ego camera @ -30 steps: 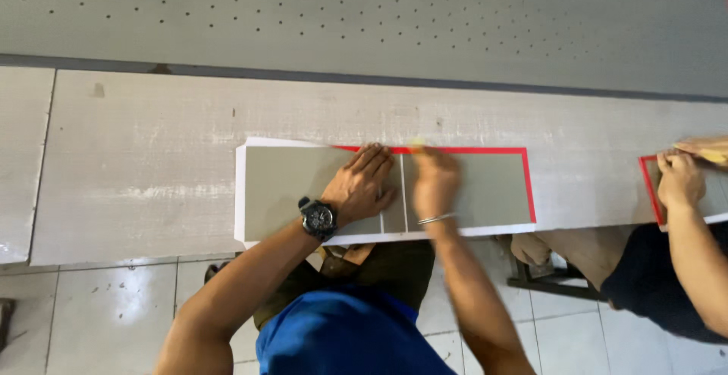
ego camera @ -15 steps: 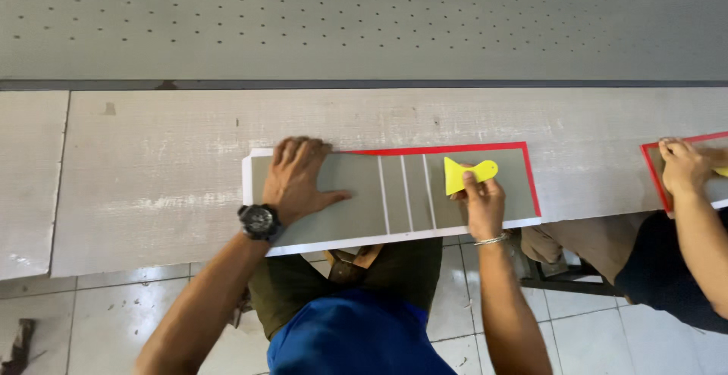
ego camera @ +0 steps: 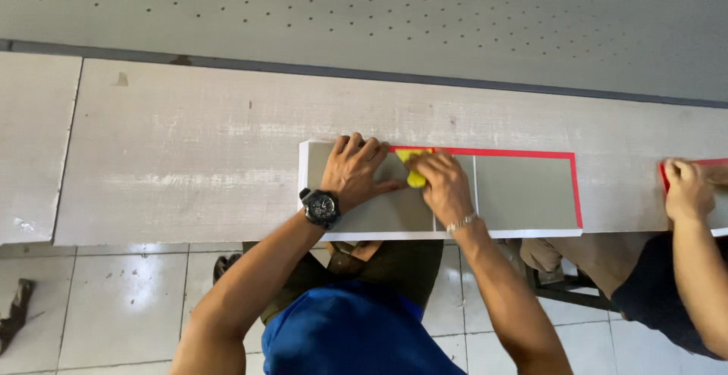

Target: The person applies a gray adhesive film to rectangular panels using a yellow squeegee. They smooth the film over the surface, press the edges, and repeat the process on multiple panels.

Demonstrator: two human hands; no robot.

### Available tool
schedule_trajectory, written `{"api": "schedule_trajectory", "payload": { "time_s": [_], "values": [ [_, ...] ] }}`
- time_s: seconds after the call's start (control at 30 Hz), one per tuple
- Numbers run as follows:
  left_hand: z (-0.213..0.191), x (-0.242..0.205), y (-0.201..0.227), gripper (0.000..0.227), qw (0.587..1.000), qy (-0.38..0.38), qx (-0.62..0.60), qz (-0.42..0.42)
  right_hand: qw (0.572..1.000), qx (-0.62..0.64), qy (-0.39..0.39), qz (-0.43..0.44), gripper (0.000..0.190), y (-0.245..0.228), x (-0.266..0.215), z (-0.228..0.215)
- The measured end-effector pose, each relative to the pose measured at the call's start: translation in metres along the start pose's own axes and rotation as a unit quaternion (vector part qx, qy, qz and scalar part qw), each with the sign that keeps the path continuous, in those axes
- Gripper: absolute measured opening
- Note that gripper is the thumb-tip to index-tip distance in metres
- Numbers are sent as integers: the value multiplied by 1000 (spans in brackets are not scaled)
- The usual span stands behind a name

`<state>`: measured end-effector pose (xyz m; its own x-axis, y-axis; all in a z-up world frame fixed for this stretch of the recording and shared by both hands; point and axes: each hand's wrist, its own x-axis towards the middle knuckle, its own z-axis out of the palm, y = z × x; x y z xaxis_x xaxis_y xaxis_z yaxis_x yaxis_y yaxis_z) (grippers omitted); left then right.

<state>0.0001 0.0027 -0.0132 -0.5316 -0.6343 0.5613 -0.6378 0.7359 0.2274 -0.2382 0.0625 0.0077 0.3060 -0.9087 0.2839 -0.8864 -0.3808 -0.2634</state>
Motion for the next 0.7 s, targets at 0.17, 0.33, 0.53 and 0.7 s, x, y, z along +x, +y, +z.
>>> {"api": "schedule_trajectory", "payload": {
  "time_s": [0.17,0.33,0.53,0.7],
  "values": [
    [8,-15,-3,84,999,-8,24,47,998,44,34,29,33,-13,-52,-10],
    [-20,-27,-7,84,996,-54,-46,47,956,-25,121,266,12,105,-58,-54],
    [-15,-30,-8,81,998,-31,-44,45,901,-265,151,309,12,135,-51,4],
    [-9,-33,-6,68,996,-10,-63,54,964,-112,131,201,29,-59,3,40]
  ]
}}
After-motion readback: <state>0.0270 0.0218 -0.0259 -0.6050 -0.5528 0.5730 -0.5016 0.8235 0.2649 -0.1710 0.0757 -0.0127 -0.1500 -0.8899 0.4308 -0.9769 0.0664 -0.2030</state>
